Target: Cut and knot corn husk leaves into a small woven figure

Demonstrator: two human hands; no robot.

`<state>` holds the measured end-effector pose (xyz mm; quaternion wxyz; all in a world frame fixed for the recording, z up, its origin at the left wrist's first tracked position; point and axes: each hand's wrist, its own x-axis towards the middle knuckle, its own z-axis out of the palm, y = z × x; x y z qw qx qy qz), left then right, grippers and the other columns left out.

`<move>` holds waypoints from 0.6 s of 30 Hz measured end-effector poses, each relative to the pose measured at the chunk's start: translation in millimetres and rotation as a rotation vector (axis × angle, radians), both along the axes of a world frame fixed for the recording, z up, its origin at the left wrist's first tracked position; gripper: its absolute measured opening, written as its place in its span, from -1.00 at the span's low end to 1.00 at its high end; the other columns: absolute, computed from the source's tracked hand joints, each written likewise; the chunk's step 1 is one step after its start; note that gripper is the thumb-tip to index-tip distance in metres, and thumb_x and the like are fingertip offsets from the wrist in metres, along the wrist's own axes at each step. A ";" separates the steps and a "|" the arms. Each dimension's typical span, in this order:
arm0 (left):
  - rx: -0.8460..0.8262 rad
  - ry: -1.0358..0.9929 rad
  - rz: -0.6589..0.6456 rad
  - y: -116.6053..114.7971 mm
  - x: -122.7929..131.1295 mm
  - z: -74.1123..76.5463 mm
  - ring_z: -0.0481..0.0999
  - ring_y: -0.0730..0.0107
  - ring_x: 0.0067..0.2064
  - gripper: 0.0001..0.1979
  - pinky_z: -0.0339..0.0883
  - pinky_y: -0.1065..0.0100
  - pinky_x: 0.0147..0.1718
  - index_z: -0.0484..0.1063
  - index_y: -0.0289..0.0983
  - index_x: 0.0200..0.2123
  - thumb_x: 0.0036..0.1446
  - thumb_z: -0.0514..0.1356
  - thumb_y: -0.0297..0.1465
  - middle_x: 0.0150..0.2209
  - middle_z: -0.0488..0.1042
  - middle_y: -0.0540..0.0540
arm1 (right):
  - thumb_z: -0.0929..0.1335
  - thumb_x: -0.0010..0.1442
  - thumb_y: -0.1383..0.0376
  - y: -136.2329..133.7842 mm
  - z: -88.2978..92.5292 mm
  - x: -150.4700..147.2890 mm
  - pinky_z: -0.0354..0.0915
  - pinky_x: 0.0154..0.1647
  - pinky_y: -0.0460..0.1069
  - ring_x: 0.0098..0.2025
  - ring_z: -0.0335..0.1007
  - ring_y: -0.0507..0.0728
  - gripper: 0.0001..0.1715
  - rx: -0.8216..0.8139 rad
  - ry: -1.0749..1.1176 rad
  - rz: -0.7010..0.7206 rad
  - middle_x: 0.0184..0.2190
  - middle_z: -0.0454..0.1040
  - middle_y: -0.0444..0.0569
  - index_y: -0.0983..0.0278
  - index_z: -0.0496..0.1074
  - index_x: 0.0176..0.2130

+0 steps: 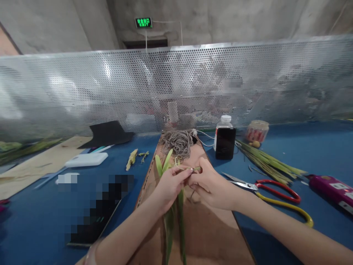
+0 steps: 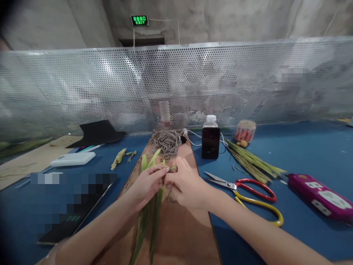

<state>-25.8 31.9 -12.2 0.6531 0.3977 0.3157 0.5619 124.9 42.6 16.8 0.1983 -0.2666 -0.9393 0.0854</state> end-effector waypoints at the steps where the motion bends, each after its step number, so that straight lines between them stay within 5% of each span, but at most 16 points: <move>1: -0.009 -0.013 -0.019 0.3 -0.4 0.0 0.41 0.48 -0.42 -0.88 0.26 0.46 -0.37 0.46 -0.39 -0.47 -0.11 0.27 -0.43 -0.49 0.48 -0.08 | 0.22 0.05 0.50 -0.6 1.7 0.4 0.13 -0.31 0.00 -0.31 0.03 0.11 -0.85 -0.028 0.006 0.005 -0.43 0.02 -0.09 0.31 0.31 -0.43; 10: -0.066 -0.058 -0.082 -1.1 -0.6 1.3 0.42 0.47 -0.44 -0.91 0.26 0.45 -0.37 0.45 -0.38 -0.53 -0.13 0.28 -0.46 -0.51 0.47 -0.07 | 0.25 0.03 0.53 -3.1 14.8 5.4 0.17 -0.23 -0.02 -0.28 0.08 0.05 -0.83 -0.314 0.068 0.038 -0.38 0.02 -0.12 0.28 0.32 -0.44; 18: -0.020 -0.046 -0.117 1.7 -2.5 -2.1 0.40 0.48 -0.40 -0.90 0.25 0.45 -0.35 0.46 -0.39 -0.44 -0.04 0.23 -0.44 -0.49 0.44 -0.05 | 0.26 0.00 0.51 -6.0 11.9 4.8 0.16 -0.23 0.00 -0.32 0.09 0.05 -0.86 -0.255 0.033 0.017 -0.41 -0.01 -0.13 0.30 0.33 -0.45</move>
